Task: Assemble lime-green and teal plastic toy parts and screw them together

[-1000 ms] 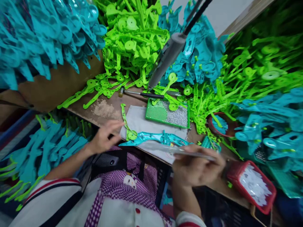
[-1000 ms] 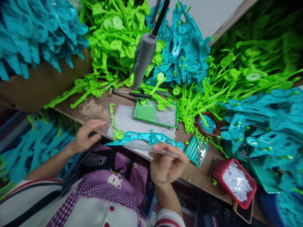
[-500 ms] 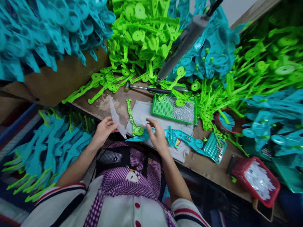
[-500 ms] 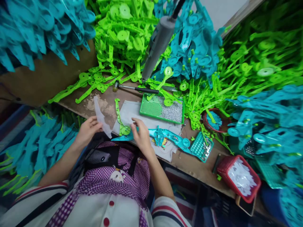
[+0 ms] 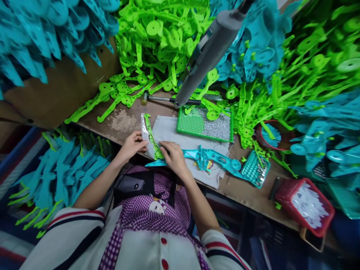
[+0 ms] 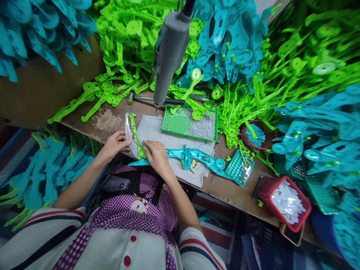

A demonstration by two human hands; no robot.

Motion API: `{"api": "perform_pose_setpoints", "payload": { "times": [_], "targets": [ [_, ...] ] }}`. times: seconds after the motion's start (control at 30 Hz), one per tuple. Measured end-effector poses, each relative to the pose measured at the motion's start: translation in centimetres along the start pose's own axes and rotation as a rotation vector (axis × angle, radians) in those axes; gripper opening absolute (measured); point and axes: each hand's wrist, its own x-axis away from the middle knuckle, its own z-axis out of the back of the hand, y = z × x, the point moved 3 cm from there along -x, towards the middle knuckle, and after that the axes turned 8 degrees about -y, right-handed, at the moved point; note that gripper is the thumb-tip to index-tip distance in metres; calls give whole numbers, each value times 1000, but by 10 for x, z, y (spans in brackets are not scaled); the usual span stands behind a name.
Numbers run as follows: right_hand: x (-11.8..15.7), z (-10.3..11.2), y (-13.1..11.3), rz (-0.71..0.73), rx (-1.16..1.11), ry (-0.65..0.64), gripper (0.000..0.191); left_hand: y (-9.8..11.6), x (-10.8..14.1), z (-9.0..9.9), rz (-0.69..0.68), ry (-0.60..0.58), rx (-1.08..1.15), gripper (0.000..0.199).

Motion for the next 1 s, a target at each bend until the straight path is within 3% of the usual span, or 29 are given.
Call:
{"api": "perform_pose_setpoints", "payload": {
  "times": [0.7,0.83,1.0],
  "targets": [
    [0,-6,-3,27,202,-6,36,1,2,-10,60,133,-1,41],
    [0,-5,-5,39,241,-3,37,-5,-1,-7,16,152,-150,47],
    [0,-3,-8,71,286,-60,37,3,6,-6,-178,134,-646,60]
  ]
}}
